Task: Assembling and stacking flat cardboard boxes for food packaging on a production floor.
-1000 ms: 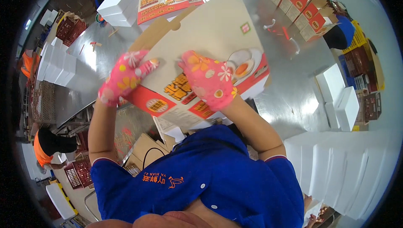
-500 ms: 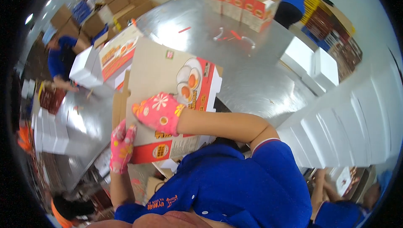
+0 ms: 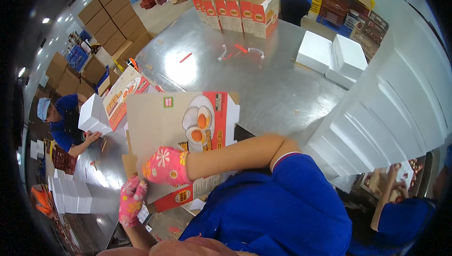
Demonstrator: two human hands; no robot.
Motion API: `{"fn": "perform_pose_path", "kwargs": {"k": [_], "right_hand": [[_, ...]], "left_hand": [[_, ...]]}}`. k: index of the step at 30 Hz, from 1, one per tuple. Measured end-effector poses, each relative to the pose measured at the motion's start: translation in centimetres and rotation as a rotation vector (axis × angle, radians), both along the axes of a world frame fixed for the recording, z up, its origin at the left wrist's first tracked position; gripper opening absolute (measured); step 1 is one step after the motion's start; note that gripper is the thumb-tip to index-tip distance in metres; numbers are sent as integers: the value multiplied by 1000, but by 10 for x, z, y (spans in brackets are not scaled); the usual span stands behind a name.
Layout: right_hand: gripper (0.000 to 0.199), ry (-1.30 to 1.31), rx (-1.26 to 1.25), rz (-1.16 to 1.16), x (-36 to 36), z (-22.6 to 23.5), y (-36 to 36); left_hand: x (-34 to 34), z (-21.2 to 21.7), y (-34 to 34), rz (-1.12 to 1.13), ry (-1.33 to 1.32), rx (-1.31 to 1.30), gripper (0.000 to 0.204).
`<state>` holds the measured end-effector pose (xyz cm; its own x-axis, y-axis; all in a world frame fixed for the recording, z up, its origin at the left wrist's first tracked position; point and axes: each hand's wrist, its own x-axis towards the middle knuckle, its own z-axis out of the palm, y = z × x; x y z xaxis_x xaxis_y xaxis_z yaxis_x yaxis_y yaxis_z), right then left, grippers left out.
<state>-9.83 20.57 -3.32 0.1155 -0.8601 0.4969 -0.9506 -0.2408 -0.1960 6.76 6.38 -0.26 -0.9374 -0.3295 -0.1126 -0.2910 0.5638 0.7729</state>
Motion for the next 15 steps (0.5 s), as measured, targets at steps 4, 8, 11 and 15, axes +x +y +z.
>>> {"fn": "perform_pose_path", "kwargs": {"k": [4, 8, 11, 15], "right_hand": [[15, -598, -251, 314, 25, -6, -2], [27, -166, 99, 121, 51, -15, -4], [29, -51, 143, 60, 31, 2, 13], [26, -245, -231, 212, -16, 13, 42]], "left_hand": [[-3, 4, -2, 138, 148, 148, 24], [-27, -9, -3, 218, 149, 13, 22], [-17, -18, -11, 361, 294, 151, 19], [-6, -8, -1, 592, 389, 39, 12]]}}
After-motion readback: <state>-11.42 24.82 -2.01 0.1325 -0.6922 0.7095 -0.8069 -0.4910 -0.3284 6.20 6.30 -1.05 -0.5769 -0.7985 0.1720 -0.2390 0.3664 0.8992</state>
